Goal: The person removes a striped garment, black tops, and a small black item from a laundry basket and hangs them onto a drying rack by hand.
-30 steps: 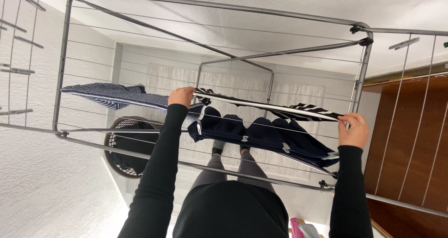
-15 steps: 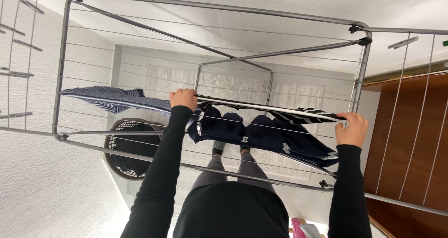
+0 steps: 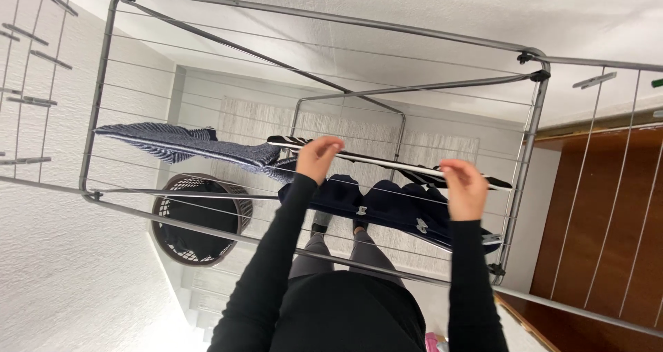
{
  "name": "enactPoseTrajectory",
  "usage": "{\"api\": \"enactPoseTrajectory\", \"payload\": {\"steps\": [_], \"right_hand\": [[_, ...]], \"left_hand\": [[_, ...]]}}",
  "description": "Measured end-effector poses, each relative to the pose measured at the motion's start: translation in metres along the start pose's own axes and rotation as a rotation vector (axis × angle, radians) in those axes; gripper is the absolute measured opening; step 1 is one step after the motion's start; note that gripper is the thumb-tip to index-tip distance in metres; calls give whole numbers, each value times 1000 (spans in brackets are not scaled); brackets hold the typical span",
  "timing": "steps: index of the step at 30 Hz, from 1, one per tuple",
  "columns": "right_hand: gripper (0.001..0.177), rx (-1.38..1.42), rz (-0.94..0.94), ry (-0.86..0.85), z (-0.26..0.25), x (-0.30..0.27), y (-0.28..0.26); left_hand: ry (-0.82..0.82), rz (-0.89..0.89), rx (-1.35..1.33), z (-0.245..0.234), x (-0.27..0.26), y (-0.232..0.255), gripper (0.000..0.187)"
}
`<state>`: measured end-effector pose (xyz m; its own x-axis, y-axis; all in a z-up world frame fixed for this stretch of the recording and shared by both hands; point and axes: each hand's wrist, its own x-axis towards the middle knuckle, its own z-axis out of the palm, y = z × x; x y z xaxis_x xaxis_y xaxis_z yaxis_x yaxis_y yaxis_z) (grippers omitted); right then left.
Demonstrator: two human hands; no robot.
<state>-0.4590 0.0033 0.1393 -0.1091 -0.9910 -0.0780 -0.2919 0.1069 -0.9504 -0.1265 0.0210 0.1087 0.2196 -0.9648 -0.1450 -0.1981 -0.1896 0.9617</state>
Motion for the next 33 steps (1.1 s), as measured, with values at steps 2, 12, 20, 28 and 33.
{"api": "enactPoseTrajectory", "payload": {"steps": [2,12,20,28,33], "right_hand": [[21,45,18,-25,20,0,-11],[13,185,55,-185,77,-5,-61],[9,202,19,-341,116,-17,-72],[8,193,-27,-493,165,-48,-102],[7,163,-53,-582,210,-88,-122]], "left_hand": [[8,6,-109,13,-7,16,20],[8,-6,-342,48,-27,40,17],[155,-5,-365,20,-55,44,16],[331,48,-395,-31,-90,30,15],[462,28,-403,-77,-126,16,16]]}}
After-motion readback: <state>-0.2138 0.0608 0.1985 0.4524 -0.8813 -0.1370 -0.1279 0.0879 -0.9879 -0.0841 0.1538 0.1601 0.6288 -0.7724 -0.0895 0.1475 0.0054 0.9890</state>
